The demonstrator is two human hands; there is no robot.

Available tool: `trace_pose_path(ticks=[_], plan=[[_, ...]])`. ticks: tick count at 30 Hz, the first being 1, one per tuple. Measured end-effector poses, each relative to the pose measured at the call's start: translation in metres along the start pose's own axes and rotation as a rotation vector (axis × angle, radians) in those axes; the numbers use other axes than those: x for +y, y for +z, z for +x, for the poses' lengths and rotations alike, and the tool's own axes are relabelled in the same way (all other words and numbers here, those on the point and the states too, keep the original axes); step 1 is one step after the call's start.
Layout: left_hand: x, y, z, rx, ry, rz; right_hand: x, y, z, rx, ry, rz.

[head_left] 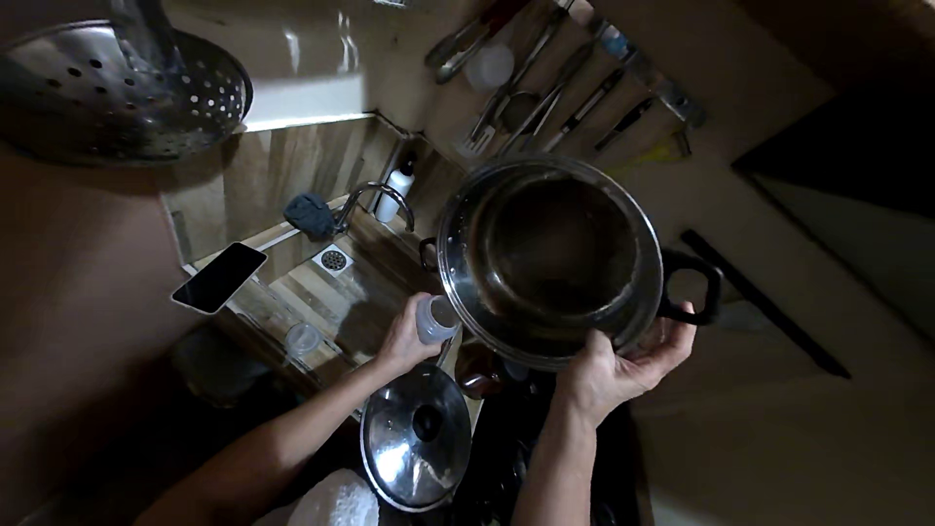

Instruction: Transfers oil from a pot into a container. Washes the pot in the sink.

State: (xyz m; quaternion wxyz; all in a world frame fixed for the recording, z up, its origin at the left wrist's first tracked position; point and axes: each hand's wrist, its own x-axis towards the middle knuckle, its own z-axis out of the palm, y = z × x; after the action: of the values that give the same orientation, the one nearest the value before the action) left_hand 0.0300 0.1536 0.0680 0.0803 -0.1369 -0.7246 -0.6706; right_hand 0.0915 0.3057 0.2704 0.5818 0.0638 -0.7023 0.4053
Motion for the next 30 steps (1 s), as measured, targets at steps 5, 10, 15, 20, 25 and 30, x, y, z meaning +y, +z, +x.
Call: trace_pose_path(ticks=[5,10,15,20,25,30], plan=[[0.003,-0.016,-0.007,0.045,-0.016,0.010,0.012,0.001,0.001,0.105,0.357,0.037],[-0.004,-0.033,-0.021,0.113,0.020,0.010,0.025,0.005,-0.002,0.149,0.587,0.075],[-0.004,-0.060,-0.051,0.153,0.022,-0.013,0.036,0.012,-0.010,0.121,0.654,0.059],[-0.001,-0.083,-0.076,0.159,-0.002,-0.045,0.047,0.017,-0.028,0.041,0.667,-0.020],[0.008,-0.100,-0.091,0.162,-0.046,-0.022,0.058,0.029,-0.048,-0.030,0.690,-0.058],[-0.001,-0.103,-0.099,0.200,0.104,-0.058,0.066,0.055,-0.070,-0.146,0.675,-0.058]])
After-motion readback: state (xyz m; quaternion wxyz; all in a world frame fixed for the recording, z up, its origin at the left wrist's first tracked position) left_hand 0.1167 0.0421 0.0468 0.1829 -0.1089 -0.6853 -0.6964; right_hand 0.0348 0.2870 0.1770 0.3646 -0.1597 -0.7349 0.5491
